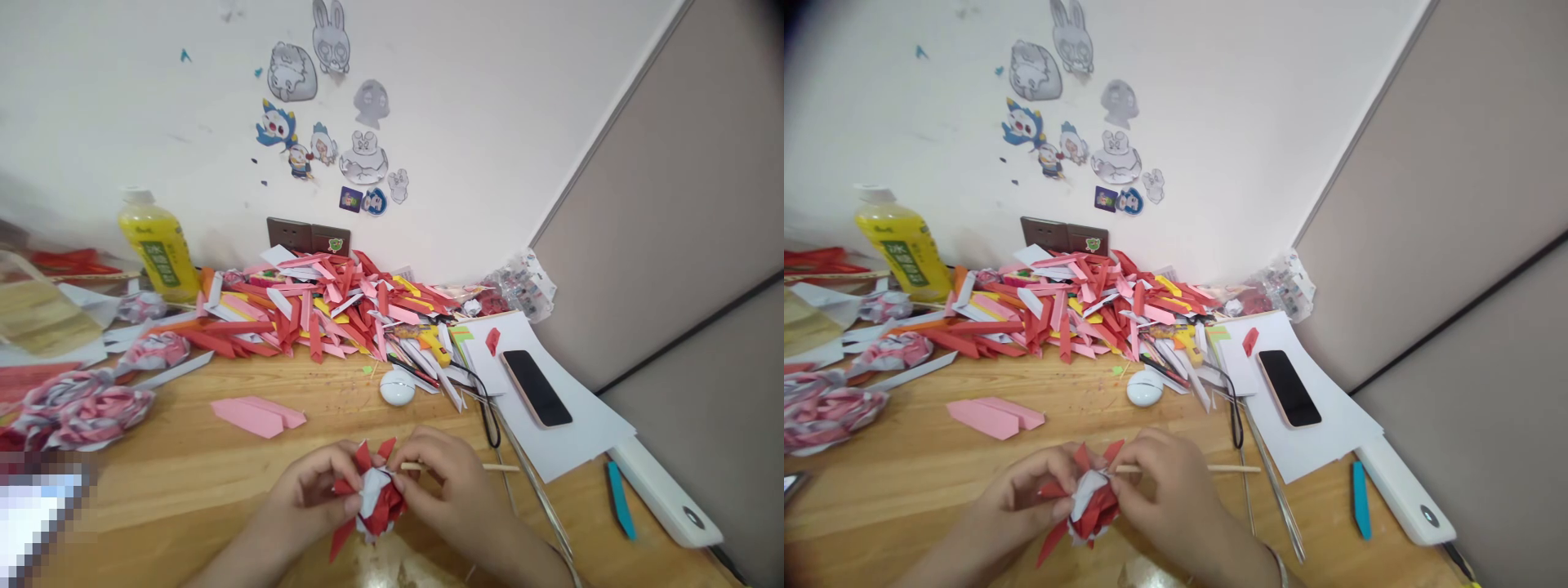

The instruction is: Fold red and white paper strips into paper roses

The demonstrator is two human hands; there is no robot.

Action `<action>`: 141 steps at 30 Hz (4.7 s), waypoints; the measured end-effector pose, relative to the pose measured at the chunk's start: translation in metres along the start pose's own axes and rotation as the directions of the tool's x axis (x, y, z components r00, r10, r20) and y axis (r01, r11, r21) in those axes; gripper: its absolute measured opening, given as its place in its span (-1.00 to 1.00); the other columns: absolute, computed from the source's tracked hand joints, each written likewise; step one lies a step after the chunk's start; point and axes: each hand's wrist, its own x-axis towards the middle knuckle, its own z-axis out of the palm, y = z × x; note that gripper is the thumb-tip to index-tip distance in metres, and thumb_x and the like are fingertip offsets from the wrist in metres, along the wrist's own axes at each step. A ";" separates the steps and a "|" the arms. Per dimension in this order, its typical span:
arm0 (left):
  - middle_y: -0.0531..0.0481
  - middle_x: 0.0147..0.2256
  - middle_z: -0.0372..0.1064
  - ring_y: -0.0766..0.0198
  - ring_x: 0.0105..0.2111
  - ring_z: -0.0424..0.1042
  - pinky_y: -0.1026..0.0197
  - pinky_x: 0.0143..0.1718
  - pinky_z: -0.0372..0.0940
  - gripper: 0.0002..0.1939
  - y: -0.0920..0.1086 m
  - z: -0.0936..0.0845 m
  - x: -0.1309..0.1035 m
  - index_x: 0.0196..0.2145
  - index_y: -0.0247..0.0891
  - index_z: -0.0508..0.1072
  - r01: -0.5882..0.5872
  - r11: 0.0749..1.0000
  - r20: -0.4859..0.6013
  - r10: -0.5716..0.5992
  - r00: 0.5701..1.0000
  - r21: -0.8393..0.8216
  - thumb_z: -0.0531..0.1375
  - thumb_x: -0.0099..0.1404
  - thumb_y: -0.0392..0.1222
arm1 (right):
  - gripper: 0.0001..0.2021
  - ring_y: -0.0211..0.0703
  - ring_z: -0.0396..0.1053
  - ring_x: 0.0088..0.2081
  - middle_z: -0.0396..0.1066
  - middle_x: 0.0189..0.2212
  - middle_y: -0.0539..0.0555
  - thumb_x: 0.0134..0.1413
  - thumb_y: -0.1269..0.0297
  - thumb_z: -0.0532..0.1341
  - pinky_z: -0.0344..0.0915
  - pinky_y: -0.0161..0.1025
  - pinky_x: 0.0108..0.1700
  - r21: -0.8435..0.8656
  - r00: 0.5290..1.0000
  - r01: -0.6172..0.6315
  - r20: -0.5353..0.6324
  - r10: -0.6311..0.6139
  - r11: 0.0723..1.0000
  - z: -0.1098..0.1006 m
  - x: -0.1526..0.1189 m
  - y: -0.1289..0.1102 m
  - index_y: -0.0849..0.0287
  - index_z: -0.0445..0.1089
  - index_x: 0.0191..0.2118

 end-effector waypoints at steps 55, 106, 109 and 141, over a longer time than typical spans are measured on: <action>0.01 -0.34 0.44 0.22 -0.31 0.45 0.23 -0.26 0.31 -0.79 0.001 0.001 -0.001 -0.52 -0.25 0.48 0.018 1.000 -0.038 -0.018 0.999 -0.013 0.43 0.01 -0.15 | -0.73 -0.26 0.36 -0.55 0.47 -0.57 0.01 0.25 0.27 0.11 0.19 -0.34 -0.49 -0.145 0.984 0.152 -0.066 -0.163 0.978 0.000 -0.004 0.001 0.13 0.53 -0.40; 0.00 -0.11 0.46 0.05 -0.05 0.44 0.07 -0.02 0.28 -0.68 0.023 0.015 -0.005 -0.28 -0.13 0.44 0.068 0.947 -0.138 -0.116 0.984 -0.315 0.43 0.01 -0.27 | -0.73 -0.22 0.32 -0.51 0.37 -0.54 0.02 0.28 0.34 0.05 0.05 -0.31 -0.51 -0.488 0.983 0.158 0.000 -0.181 0.859 -0.001 -0.002 0.019 0.13 0.47 -0.36; 0.01 -0.12 0.48 0.03 -0.07 0.45 0.00 0.03 0.27 -0.59 0.020 0.010 -0.003 -0.14 -0.07 0.44 0.025 0.931 -0.149 -0.085 0.985 -0.365 0.41 0.04 -0.15 | -0.72 -0.23 0.29 -0.54 0.36 -0.55 0.01 0.28 0.32 0.04 0.03 -0.32 -0.56 -0.537 0.981 0.140 -0.042 -0.192 0.832 -0.004 -0.001 0.018 0.12 0.47 -0.36; -0.01 -0.31 0.52 0.13 -0.22 0.45 0.18 -0.15 0.29 -0.67 0.003 0.011 0.005 -0.34 -0.21 0.50 0.123 0.992 -0.104 -0.118 0.988 0.038 0.40 0.02 0.05 | -0.84 -0.19 0.33 -0.44 0.41 -0.44 0.08 0.17 0.39 0.09 0.19 -0.29 -0.44 -0.322 0.944 0.267 -0.105 -0.314 0.908 -0.002 -0.006 -0.003 0.20 0.44 -0.28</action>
